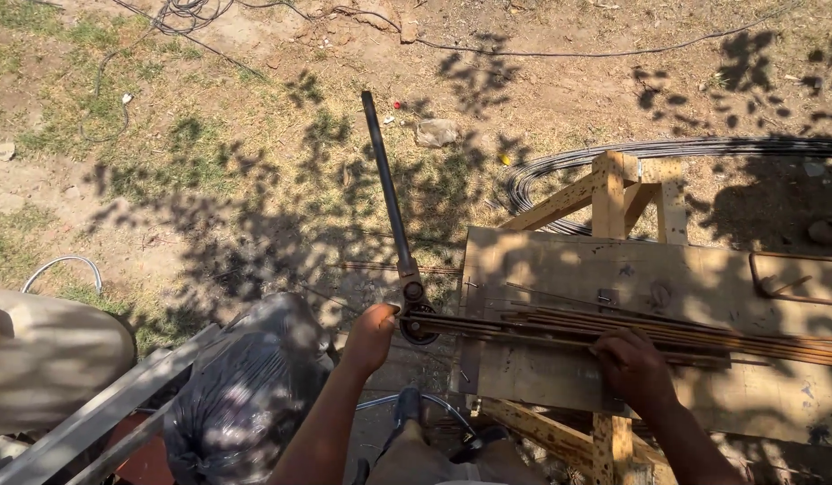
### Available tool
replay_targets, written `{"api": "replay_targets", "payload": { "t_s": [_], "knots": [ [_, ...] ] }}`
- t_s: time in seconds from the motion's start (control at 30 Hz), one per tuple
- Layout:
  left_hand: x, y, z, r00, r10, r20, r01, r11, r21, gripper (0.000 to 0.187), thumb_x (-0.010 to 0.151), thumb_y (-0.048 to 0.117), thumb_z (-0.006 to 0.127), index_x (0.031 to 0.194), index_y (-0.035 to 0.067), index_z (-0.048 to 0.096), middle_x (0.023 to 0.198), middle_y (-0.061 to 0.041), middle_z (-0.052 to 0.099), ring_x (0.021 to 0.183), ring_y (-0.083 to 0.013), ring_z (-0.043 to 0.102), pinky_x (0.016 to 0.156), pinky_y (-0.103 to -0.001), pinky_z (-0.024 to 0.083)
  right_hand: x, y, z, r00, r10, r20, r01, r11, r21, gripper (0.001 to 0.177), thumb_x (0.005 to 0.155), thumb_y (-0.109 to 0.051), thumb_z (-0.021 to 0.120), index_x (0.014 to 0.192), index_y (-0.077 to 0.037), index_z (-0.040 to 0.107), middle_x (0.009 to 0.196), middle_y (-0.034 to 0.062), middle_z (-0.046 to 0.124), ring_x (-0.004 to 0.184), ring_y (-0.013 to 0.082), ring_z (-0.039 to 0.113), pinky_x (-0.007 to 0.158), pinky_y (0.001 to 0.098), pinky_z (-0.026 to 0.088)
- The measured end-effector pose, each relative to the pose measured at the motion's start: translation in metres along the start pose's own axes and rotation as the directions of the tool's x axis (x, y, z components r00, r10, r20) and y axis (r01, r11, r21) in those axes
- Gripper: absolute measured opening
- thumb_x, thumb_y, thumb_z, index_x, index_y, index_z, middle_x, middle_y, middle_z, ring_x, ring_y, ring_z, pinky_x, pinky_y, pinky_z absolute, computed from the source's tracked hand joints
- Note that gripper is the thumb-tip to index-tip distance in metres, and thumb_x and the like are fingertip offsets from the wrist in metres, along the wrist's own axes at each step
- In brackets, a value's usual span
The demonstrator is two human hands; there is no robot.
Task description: The person uses a manual bending tool to bend multiple metal rods into curved shapes. They repeatedly insert the rods into the tool, rotate the handle to bend them, and then remove the finished pieces, stacking them on a wooden workbench.
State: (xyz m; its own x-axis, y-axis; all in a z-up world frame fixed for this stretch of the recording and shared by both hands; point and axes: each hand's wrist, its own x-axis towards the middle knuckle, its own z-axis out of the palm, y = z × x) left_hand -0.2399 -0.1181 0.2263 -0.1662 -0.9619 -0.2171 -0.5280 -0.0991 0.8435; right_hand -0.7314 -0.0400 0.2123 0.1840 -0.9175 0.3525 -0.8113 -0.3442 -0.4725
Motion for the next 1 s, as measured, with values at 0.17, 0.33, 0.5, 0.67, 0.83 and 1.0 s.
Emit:
{"api": "replay_targets", "payload": {
  "t_s": [0.17, 0.33, 0.5, 0.67, 0.83, 1.0],
  "knots": [
    [0.005, -0.015, -0.010, 0.992, -0.119, 0.032, 0.118, 0.992, 0.031, 0.060, 0.090, 0.027, 0.037, 0.136, 0.001, 0.064, 0.141, -0.019, 0.064, 0.131, -0.0341, 0.061, 0.106, -0.048, 0.049, 0.012, -0.017, 0.027, 0.990, 0.040, -0.134, -0.080, 0.947, -0.311, 0.011, 0.084, -0.023, 0.084, 0.094, -0.019, 0.081, 0.110, 0.0009, 0.075, 0.112, 0.0289, 0.065, 0.098, 0.0476, 0.049],
    [0.010, -0.035, -0.011, 0.926, -0.377, 0.016, 0.356, 0.858, -0.369, 0.059, 0.096, 0.048, 0.046, 0.134, 0.006, 0.065, 0.115, -0.021, 0.075, 0.110, -0.0351, 0.071, 0.093, -0.052, 0.056, 0.069, -0.132, 0.082, 0.996, -0.029, 0.081, 0.038, 0.993, -0.115, 0.033, 0.092, -0.029, 0.073, 0.122, -0.015, 0.074, 0.123, 0.0070, 0.072, 0.117, 0.0309, 0.064, 0.100, 0.0502, 0.048],
    [0.027, -0.082, 0.015, 0.985, -0.153, 0.077, 0.170, 0.919, -0.355, 0.054, 0.105, 0.048, 0.049, 0.106, -0.001, 0.073, 0.092, -0.023, 0.074, 0.087, -0.0352, 0.073, 0.076, -0.050, 0.056, 0.127, -0.183, 0.110, 0.869, 0.077, 0.489, 0.001, 0.988, -0.157, 0.028, 0.106, -0.033, 0.060, 0.129, -0.017, 0.064, 0.121, 0.0099, 0.067, 0.123, 0.0324, 0.064, 0.109, 0.0535, 0.049],
    [0.031, -0.080, 0.013, 0.996, -0.040, 0.083, 0.069, 0.917, -0.392, 0.050, 0.104, 0.049, 0.051, 0.111, 0.004, 0.072, 0.094, -0.022, 0.075, 0.098, -0.0402, 0.072, 0.083, -0.053, 0.055, 0.142, -0.180, 0.105, 0.776, 0.092, 0.624, -0.025, 0.993, -0.115, 0.029, 0.106, -0.030, 0.061, 0.128, -0.013, 0.068, 0.115, 0.0104, 0.070, 0.117, 0.0326, 0.066, 0.101, 0.0503, 0.057],
    [0.036, -0.108, 0.027, 0.976, -0.067, 0.208, 0.155, 0.883, -0.443, 0.050, 0.105, 0.054, 0.055, 0.116, 0.009, 0.074, 0.101, -0.019, 0.076, 0.094, -0.0361, 0.071, 0.081, -0.050, 0.055, 0.114, -0.145, 0.131, 0.892, -0.144, 0.428, 0.244, 0.951, -0.189, 0.030, 0.100, -0.034, 0.071, 0.122, -0.013, 0.069, 0.097, 0.0053, 0.069, 0.101, 0.0249, 0.066, 0.086, 0.0367, 0.062],
    [0.039, -0.090, 0.007, 0.965, 0.001, 0.261, 0.093, 0.933, -0.347, 0.042, 0.105, 0.044, 0.055, 0.101, 0.006, 0.073, 0.086, -0.020, 0.072, 0.079, -0.0353, 0.069, 0.070, -0.045, 0.052, 0.114, -0.140, 0.132, 0.884, -0.205, 0.420, 0.304, 0.935, -0.184, 0.039, 0.099, -0.042, 0.069, 0.127, -0.014, 0.065, 0.100, 0.0045, 0.068, 0.099, 0.0254, 0.066, 0.080, 0.0365, 0.063]
  ]
}}
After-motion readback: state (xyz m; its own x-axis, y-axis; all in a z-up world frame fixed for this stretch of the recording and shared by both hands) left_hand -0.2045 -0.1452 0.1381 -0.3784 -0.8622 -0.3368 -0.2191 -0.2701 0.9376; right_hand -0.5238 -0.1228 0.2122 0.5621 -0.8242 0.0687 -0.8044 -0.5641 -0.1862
